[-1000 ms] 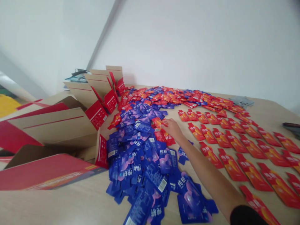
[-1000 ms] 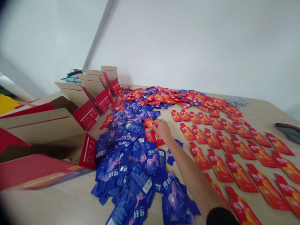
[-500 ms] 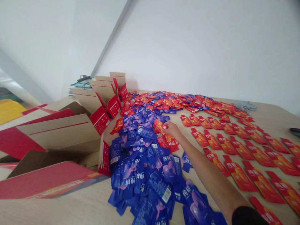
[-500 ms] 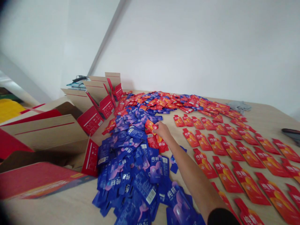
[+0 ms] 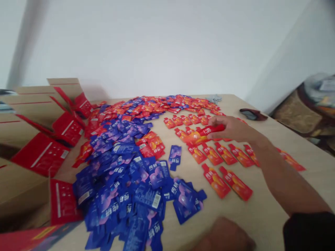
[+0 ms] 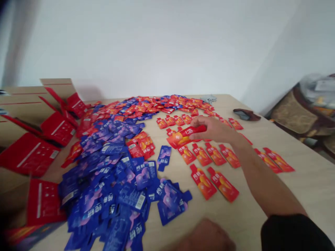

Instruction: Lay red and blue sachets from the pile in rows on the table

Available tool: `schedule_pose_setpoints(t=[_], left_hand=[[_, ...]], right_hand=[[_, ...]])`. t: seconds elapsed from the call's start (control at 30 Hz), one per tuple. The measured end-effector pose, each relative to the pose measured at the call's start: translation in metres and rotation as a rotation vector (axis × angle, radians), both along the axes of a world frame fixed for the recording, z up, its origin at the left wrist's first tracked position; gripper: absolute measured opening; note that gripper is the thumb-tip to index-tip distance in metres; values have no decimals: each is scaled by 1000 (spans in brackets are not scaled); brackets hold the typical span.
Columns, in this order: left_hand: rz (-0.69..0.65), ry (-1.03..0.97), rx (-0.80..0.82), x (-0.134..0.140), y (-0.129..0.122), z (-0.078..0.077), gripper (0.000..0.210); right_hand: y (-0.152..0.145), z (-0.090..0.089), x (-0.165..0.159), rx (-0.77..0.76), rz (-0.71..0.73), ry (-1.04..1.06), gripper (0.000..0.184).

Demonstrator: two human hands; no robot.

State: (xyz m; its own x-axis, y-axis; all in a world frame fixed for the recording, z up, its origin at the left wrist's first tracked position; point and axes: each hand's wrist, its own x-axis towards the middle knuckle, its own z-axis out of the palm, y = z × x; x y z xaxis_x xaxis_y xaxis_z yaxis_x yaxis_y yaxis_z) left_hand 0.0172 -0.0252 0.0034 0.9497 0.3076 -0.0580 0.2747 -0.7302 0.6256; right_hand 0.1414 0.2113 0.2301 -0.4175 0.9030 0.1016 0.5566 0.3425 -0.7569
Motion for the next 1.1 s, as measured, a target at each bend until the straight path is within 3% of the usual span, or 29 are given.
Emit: schedule_pose_setpoints(t=[0.07,0.17,0.3,0.43,0.53,0.7,0.9,1.0,1.1], left_hand=[[-7,40,29,2,1,-2,30],[27,72,101,2,0,1,39],[61,94,105,-1,-2,7,34],[75,91,104,-2,-2,8,27],[73,76,100,-2,-2,7,27],[100,61,115,-3,-4,5,27],[72,64,115,-2,-4,7,27],[76,78,112,-2,-3,7,28],[86,78,110,-2,-4,6,27]], right_hand=[[-27,4,53,-64,-92,13,50],[-70,-7,115,-179,-246,139,52],[-123,-50,174,-251,-455,249,63],[-152,-101,211,-417,-489,236,72],[-155,-125,221,-512,-419,151,67],[-142,-145,213,-533,-287,-77,59],[-142,-168,207,-341,-378,-224,57],[-158,-175,213,-169,-477,-220,54],[-187,-179,218,-82,-479,-259,46]])
